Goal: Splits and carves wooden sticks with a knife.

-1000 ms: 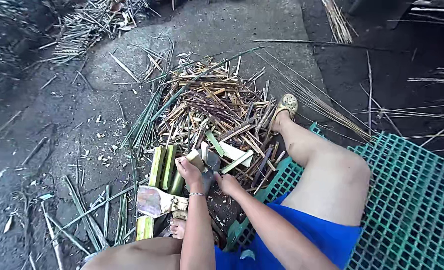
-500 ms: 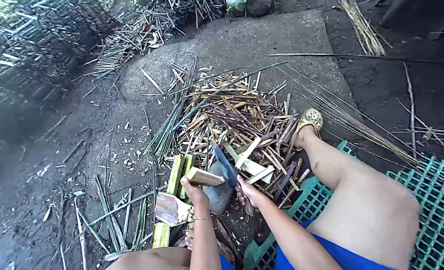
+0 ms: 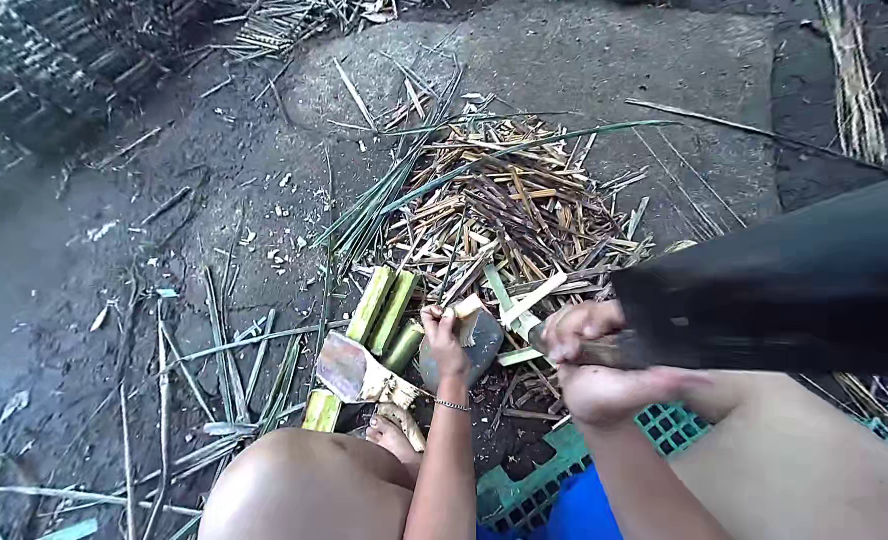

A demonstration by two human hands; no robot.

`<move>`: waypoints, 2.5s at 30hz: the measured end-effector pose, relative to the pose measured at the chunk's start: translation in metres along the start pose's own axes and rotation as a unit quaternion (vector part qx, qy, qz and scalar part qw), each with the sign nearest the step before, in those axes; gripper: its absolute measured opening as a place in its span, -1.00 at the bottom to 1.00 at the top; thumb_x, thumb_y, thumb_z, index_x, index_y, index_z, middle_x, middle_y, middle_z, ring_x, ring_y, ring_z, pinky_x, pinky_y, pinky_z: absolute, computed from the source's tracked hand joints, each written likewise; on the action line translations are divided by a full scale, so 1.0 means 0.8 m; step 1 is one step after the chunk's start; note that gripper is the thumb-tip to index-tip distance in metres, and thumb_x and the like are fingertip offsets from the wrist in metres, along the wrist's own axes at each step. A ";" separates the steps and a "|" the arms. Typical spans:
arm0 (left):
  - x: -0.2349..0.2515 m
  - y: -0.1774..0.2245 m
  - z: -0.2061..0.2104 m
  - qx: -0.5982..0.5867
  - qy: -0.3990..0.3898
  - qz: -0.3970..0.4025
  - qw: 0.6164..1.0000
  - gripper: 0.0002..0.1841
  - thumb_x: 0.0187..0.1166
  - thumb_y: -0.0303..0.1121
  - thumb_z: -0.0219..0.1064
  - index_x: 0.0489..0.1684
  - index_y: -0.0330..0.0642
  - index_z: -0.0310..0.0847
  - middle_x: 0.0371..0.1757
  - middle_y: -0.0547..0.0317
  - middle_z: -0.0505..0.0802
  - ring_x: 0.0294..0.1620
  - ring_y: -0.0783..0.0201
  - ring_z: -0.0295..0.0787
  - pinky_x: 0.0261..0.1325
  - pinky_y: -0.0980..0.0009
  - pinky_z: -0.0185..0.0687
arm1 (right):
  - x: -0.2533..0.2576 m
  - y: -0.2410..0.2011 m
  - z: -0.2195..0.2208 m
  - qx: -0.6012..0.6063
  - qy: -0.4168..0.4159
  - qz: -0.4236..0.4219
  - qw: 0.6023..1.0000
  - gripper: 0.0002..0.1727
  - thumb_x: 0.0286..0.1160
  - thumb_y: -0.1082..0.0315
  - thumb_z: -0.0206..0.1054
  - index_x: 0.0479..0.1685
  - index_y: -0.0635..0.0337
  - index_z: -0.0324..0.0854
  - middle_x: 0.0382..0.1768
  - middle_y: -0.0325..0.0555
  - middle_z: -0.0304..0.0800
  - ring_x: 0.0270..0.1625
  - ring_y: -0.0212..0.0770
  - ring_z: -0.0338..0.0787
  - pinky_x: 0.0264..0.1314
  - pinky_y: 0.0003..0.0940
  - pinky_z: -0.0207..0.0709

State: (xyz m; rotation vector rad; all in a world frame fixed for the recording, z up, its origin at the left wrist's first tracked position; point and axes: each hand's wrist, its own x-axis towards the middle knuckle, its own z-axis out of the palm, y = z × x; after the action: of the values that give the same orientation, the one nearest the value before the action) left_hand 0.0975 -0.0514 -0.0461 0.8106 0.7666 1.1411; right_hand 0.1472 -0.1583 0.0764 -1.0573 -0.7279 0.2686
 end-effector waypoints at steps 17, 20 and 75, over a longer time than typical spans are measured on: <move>0.032 0.071 -0.036 -0.083 0.113 0.125 0.982 -0.64 0.76 -0.16 -0.34 0.03 0.12 0.43 -0.20 0.52 0.70 -0.10 0.48 0.66 0.05 0.39 0.60 | -0.002 -0.050 -0.027 -0.033 -0.021 0.092 0.995 -0.32 0.33 -0.66 -0.04 -0.38 -0.34 0.64 -0.64 -0.62 0.60 -0.68 -0.60 0.53 -0.65 -0.62 0.48; 0.031 0.060 -0.034 -0.021 0.082 0.126 0.988 -0.68 0.71 -0.12 -0.11 0.28 0.01 0.30 0.05 0.47 0.64 0.09 0.50 0.61 0.21 0.36 0.56 | -0.049 0.021 -0.046 -0.144 -0.008 0.171 0.975 -0.28 0.51 -0.59 -0.15 -0.50 -0.21 0.53 -0.74 -0.62 0.50 -0.72 -0.61 0.47 -0.67 -0.58 0.42; 0.003 0.073 -0.019 0.009 -0.099 0.256 0.961 -0.56 0.00 -0.50 0.44 -0.14 0.06 0.40 -0.27 0.54 0.73 -0.19 0.60 0.72 -0.08 0.61 0.70 | -0.017 0.200 -0.033 -0.327 -0.165 0.628 0.687 -0.19 0.85 -0.28 -0.36 0.07 0.30 0.57 -0.42 -0.07 0.51 -0.49 -0.19 0.51 -0.35 -0.23 0.47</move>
State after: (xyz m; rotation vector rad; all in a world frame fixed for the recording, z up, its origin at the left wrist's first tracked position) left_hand 0.0578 -0.0341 -0.0040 1.1606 0.4051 1.4823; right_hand 0.1762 -0.1062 -0.0750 -2.1473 -0.2604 1.5087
